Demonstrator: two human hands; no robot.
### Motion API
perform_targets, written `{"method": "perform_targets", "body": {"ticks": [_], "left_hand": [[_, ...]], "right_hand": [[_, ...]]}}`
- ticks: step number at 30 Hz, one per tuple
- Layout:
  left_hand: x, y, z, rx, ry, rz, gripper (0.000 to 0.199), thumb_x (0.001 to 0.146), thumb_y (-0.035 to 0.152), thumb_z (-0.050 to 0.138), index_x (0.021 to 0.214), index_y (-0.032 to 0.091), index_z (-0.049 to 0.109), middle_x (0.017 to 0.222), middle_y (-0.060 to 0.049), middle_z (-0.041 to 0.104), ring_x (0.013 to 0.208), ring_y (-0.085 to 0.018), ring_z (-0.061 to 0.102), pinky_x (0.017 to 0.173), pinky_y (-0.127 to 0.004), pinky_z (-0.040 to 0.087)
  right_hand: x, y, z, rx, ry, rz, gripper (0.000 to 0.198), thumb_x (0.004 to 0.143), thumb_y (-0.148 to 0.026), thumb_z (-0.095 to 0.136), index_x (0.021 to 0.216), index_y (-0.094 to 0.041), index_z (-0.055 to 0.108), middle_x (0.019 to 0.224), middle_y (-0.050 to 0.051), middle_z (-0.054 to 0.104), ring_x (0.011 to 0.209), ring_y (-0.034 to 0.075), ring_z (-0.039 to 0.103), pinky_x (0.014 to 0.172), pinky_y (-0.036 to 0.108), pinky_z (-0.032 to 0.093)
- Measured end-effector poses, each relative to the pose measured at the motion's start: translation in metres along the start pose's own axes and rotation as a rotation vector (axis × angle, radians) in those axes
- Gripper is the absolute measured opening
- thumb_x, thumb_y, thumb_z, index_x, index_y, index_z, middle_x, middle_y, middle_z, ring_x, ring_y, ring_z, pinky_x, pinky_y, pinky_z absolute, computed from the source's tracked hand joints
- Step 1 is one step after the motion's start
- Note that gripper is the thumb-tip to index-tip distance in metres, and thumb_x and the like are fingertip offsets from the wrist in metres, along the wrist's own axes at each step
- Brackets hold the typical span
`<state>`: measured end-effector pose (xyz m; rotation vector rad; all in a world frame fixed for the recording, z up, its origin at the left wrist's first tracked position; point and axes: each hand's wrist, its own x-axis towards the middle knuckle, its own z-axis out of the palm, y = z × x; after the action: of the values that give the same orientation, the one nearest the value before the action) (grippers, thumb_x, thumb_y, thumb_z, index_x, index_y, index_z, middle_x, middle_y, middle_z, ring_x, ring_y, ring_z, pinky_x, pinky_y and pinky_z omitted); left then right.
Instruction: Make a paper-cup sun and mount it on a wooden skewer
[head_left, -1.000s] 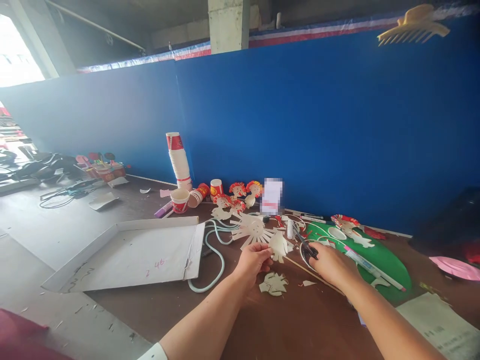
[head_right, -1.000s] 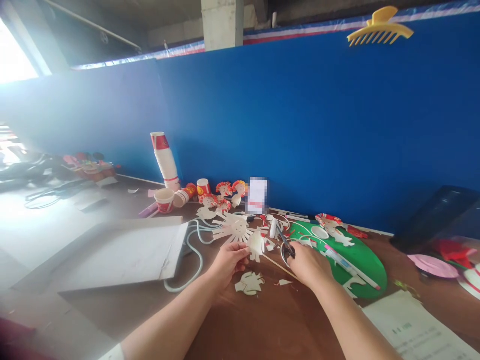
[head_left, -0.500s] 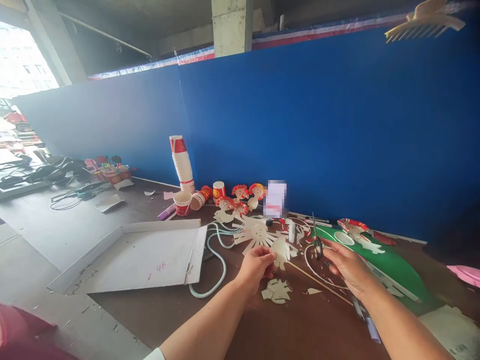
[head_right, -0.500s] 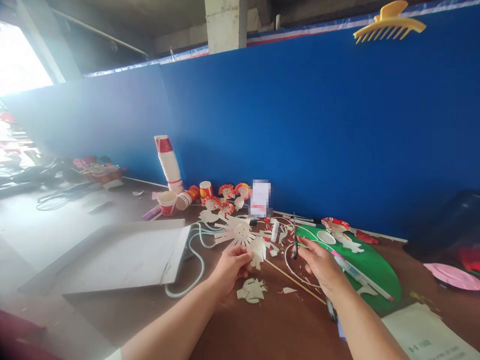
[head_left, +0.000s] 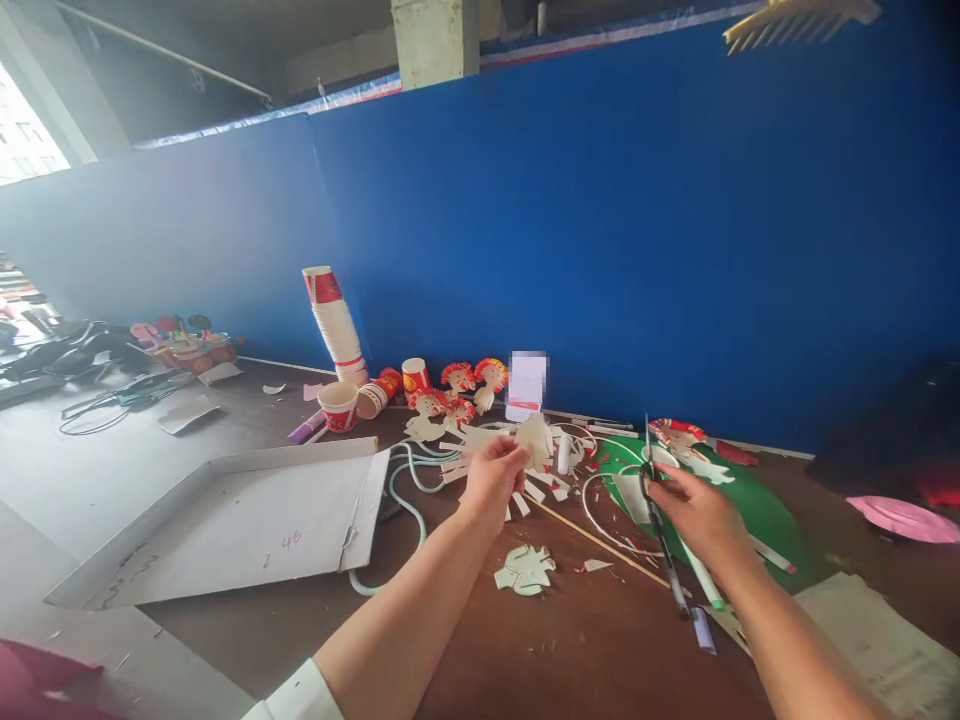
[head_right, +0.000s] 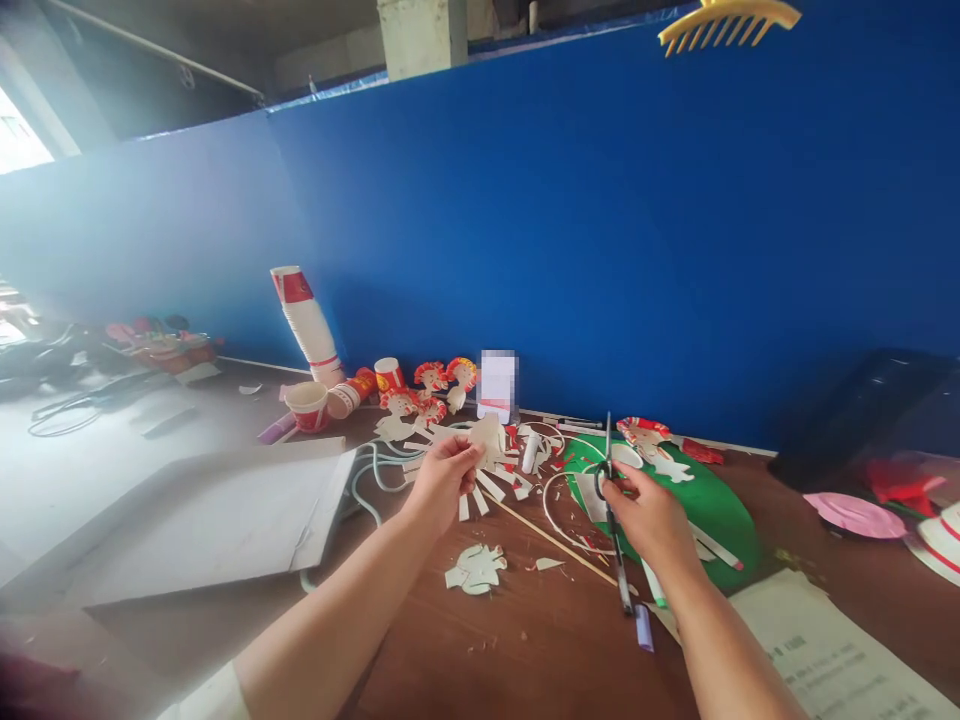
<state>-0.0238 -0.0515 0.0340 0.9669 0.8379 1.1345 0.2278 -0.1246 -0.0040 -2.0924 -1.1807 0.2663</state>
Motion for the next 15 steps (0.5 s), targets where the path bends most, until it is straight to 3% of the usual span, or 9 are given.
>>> {"method": "perform_targets", "body": {"ticks": [3, 7, 9, 12, 15], "left_hand": [[0.002, -0.019, 0.008, 0.106, 0.037, 0.066, 0.027, 0.065, 0.037, 0.066, 0.078, 0.018, 0.051, 0.060, 0.006, 0.048, 0.042, -0.005, 0.036, 0.043, -0.020, 0.028], [0.000, -0.046, -0.004, 0.410, 0.101, 0.244, 0.020, 0.073, 0.035, 0.061, 0.082, 0.017, 0.059, 0.066, 0.002, 0.054, 0.054, -0.008, 0.044, 0.052, -0.020, 0.034], [-0.002, -0.051, -0.012, 0.451, 0.120, 0.263, 0.020, 0.075, 0.035, 0.060, 0.083, 0.017, 0.061, 0.065, 0.002, 0.054, 0.056, -0.009, 0.045, 0.056, -0.021, 0.036], [-0.003, -0.051, -0.016, 0.442, 0.136, 0.280, 0.020, 0.075, 0.036, 0.061, 0.084, 0.018, 0.062, 0.071, 0.001, 0.058, 0.060, -0.010, 0.047, 0.059, -0.021, 0.037], [-0.002, -0.050, -0.014, 0.441, 0.115, 0.251, 0.019, 0.075, 0.036, 0.061, 0.082, 0.019, 0.063, 0.069, 0.001, 0.059, 0.057, -0.011, 0.046, 0.057, -0.021, 0.036]], "right_hand": [[-0.002, 0.003, 0.000, -0.183, -0.054, -0.030, 0.049, 0.078, -0.047, 0.050, 0.122, -0.027, 0.061, 0.103, 0.004, 0.073, 0.089, 0.027, 0.067, 0.066, 0.031, 0.046], [-0.007, 0.004, 0.005, -0.291, 0.024, -0.035, 0.043, 0.081, -0.042, 0.048, 0.119, -0.029, 0.062, 0.106, 0.003, 0.072, 0.082, 0.024, 0.068, 0.059, 0.029, 0.044], [-0.006, 0.006, 0.003, -0.323, 0.064, -0.025, 0.041, 0.081, -0.036, 0.046, 0.117, -0.027, 0.063, 0.105, 0.004, 0.072, 0.082, 0.024, 0.068, 0.058, 0.030, 0.044], [-0.001, 0.008, -0.011, -0.317, 0.105, 0.000, 0.040, 0.080, -0.030, 0.044, 0.114, -0.025, 0.065, 0.102, 0.005, 0.073, 0.082, 0.023, 0.068, 0.061, 0.030, 0.045], [0.005, 0.013, -0.036, -0.340, 0.143, 0.058, 0.039, 0.080, -0.040, 0.046, 0.110, -0.026, 0.068, 0.097, 0.007, 0.074, 0.073, 0.025, 0.068, 0.057, 0.032, 0.045]]}}
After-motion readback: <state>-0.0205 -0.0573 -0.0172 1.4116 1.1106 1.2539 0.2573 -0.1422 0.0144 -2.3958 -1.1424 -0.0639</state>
